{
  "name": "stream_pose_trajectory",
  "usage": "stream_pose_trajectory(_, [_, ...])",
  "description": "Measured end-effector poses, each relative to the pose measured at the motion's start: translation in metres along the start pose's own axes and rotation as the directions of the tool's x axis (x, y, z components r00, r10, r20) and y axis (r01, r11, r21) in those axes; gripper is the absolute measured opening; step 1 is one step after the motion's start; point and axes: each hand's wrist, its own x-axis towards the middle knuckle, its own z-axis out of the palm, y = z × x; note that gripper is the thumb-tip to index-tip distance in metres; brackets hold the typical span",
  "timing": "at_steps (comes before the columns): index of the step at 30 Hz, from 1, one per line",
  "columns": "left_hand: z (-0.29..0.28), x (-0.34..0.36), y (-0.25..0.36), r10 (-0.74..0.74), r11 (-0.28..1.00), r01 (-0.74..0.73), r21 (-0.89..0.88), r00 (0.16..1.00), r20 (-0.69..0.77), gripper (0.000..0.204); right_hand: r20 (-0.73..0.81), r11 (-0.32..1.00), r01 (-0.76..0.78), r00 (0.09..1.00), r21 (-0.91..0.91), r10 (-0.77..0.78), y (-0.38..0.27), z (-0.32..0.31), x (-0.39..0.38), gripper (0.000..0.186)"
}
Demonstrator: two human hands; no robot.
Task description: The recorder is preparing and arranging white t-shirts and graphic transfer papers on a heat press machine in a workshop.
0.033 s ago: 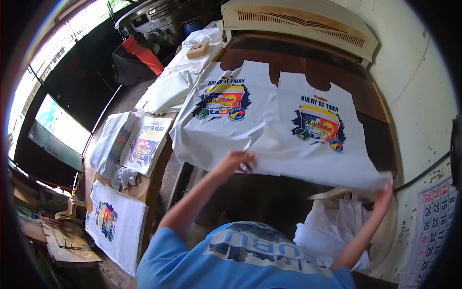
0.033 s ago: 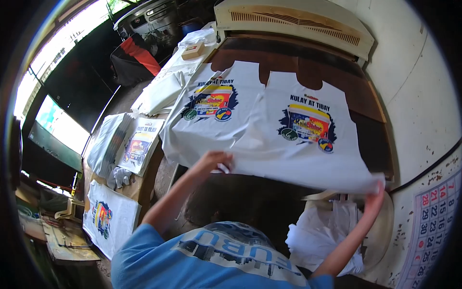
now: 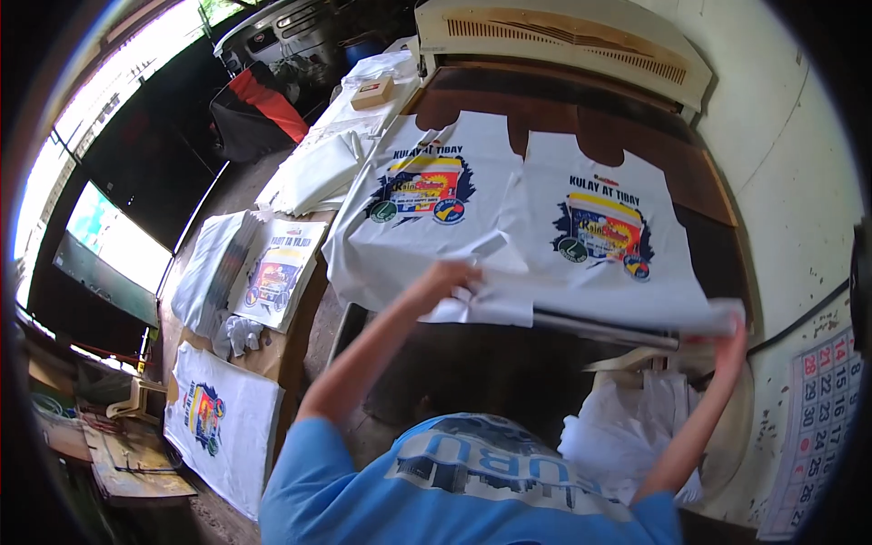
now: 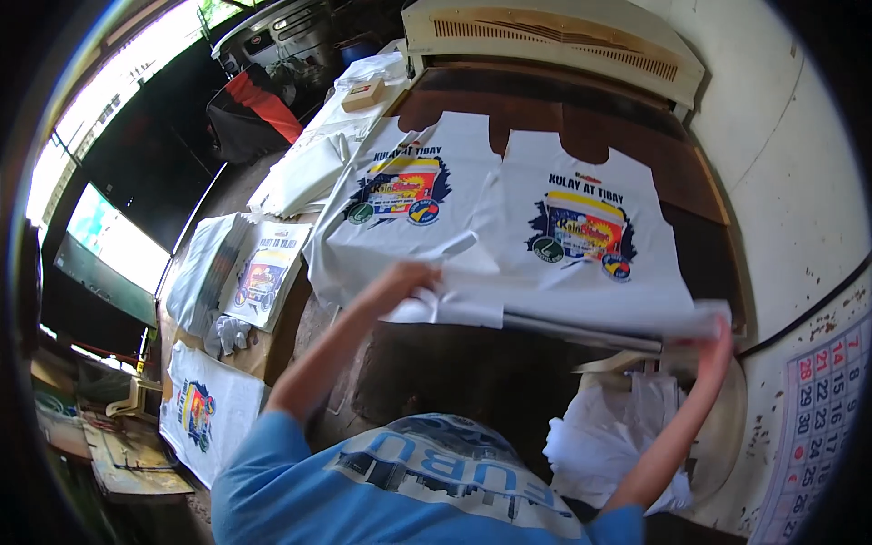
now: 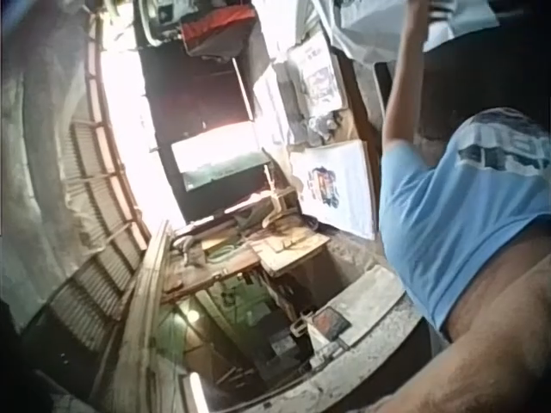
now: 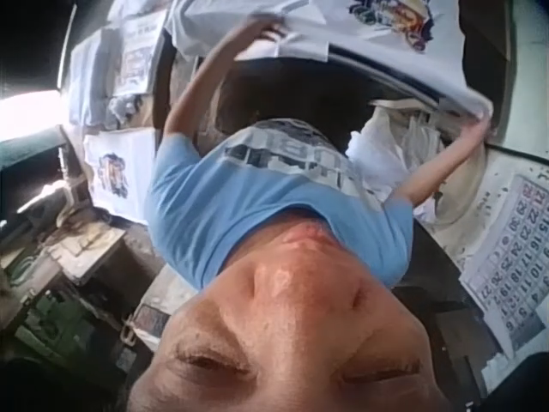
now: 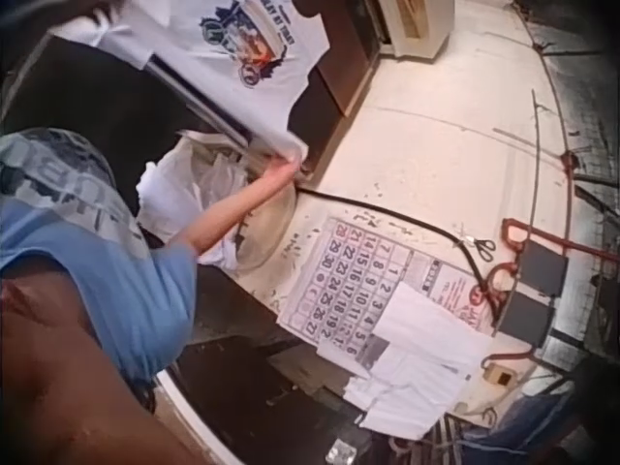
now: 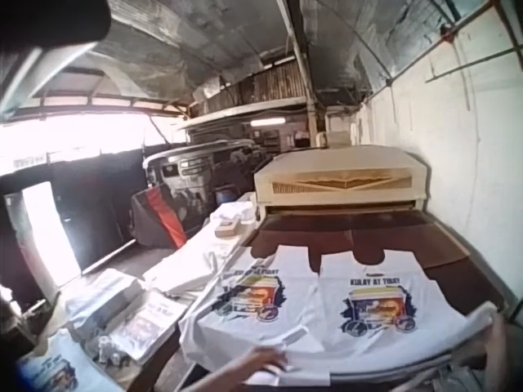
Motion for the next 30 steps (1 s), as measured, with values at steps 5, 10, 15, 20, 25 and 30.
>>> stream_pose_trajectory(5, [-0.123, 0.139, 0.089, -0.014, 0.916, -0.141, -0.375, 0.924, -0.382, 0.017, 0.27, 0.929, 0.353, 0.889, 0.11, -0.37, -0.092, 0.197, 0.048, 0.029])
stream_pose_trajectory(10, [-0.224, 0.101, 0.171, 0.468, 0.691, -0.657, -0.303, 0.725, -0.506, 0.024, 0.408, 0.85, 0.512, 0.754, 0.126, -0.515, -0.099, 0.311, -0.031, 0.03])
stream_pose_trajectory(15, [-0.278, 0.008, 0.114, 0.369, 0.765, -0.594, -0.249, 0.721, -0.586, 0.031, 0.379, 0.933, 0.317, 0.895, -0.169, -0.236, -0.003, 0.337, -0.079, 0.023])
stream_pose_trajectory(20, [-0.301, -0.058, 0.003, 0.068, 0.878, -0.371, -0.301, 0.72, -0.69, 0.031, 0.354, 0.938, 0.171, 0.933, -0.302, -0.056, 0.097, 0.344, -0.098, 0.017])
stream_pose_trajectory(25, [-0.286, -0.114, -0.115, -0.222, 0.897, -0.147, -0.416, 0.664, -0.714, 0.03, 0.216, 0.847, 0.023, 0.97, -0.531, 0.109, 0.178, 0.332, -0.11, 0.018])
stream_pose_trajectory(30, [-0.262, -0.145, -0.19, -0.434, 0.885, 0.165, -0.436, 0.631, -0.642, 0.03, 0.107, 0.774, -0.058, 0.981, -0.63, 0.161, 0.213, 0.313, -0.127, 0.017])
